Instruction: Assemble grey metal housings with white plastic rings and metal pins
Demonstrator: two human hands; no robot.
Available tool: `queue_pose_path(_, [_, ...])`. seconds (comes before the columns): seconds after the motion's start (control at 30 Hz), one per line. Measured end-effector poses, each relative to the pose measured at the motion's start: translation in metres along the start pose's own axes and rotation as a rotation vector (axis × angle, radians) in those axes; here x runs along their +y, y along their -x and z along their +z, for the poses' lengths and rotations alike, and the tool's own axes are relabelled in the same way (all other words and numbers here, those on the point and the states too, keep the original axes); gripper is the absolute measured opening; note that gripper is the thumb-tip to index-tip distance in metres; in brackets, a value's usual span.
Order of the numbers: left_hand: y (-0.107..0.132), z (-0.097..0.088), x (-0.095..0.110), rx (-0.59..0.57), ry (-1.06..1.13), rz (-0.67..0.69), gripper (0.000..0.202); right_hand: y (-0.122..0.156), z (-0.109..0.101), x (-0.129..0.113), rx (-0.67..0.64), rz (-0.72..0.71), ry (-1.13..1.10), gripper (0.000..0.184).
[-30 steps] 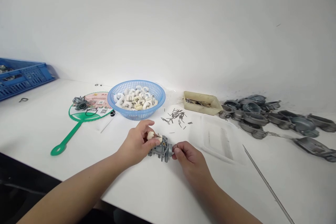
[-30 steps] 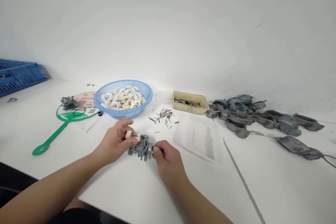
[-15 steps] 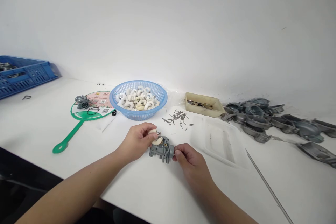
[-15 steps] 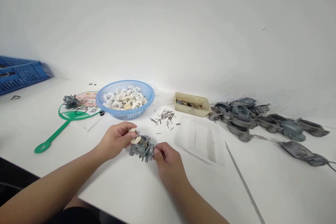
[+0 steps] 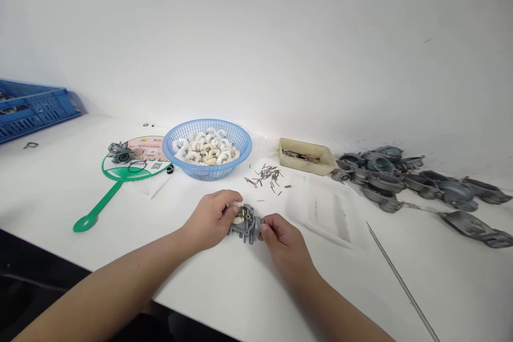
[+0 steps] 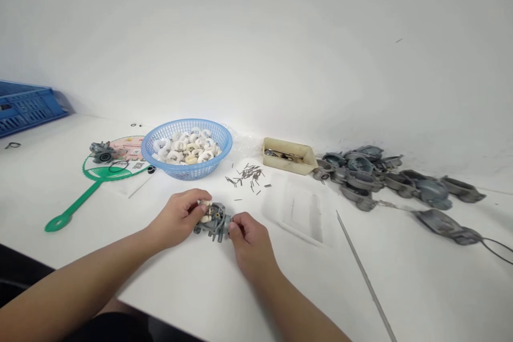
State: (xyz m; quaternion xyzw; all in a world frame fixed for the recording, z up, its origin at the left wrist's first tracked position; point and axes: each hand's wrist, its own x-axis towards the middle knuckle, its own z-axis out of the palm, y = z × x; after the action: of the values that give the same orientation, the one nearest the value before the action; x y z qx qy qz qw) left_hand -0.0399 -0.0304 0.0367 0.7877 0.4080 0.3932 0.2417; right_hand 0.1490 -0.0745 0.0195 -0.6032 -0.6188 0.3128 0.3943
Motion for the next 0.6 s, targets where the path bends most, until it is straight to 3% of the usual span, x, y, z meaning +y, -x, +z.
queue_pose_path(0.17, [0.005,0.009,-0.007,0.051,0.024,0.173,0.028,0.001,0.001,0.002,-0.011,0.013,-0.009,0.022])
queue_pose_path(0.6, [0.014,0.006,-0.01,-0.006,0.038,0.265,0.041,0.001,-0.001,0.001,-0.018,0.023,0.012,0.024])
